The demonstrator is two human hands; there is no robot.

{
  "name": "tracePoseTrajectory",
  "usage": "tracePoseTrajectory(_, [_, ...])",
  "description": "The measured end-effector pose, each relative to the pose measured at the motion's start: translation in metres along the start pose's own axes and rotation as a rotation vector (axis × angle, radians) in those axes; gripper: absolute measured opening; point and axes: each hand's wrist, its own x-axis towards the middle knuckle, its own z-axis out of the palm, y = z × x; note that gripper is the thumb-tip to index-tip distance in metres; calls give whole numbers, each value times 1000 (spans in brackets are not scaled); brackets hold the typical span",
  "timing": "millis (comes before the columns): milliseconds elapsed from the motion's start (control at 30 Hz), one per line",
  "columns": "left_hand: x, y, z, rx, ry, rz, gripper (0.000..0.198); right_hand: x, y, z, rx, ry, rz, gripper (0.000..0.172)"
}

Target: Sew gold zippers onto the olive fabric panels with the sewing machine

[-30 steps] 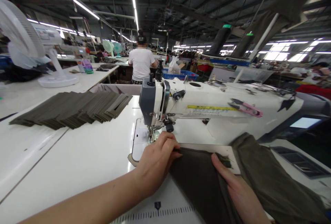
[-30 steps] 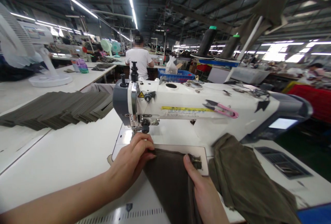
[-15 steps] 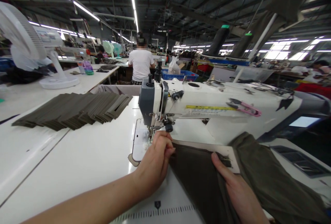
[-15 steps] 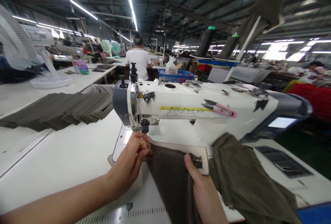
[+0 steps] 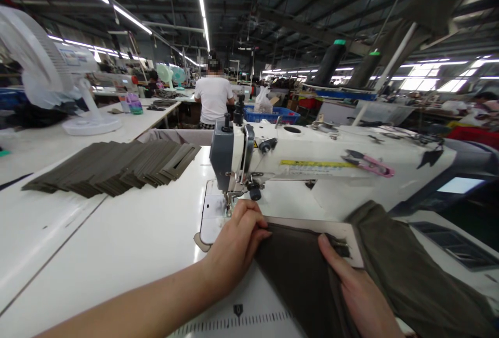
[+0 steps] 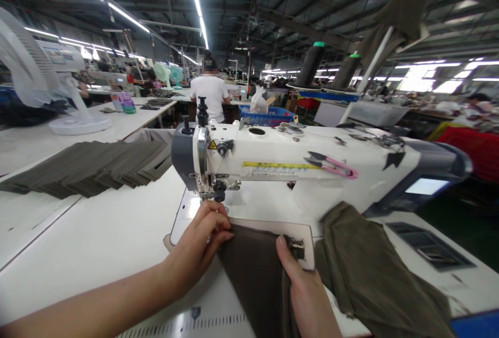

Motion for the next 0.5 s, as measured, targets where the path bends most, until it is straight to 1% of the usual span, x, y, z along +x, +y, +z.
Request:
tracePoseTrajectory(133, [0, -1, -1, -27, 9, 9, 13, 3, 5, -1, 6, 23, -17, 37])
tracePoseTrajectory(300, [0, -4, 1, -57, 21, 6, 14, 6, 8, -4, 6, -1, -45, 36])
tracePoseTrajectory(433, [-1, -8, 3, -76, 27, 13, 14, 6, 10, -3, 6, -6, -31, 33])
tracePoseTrajectory(500, [-2, -9, 3, -84, 27, -9, 14, 7, 12, -3, -12, -14, -21, 32])
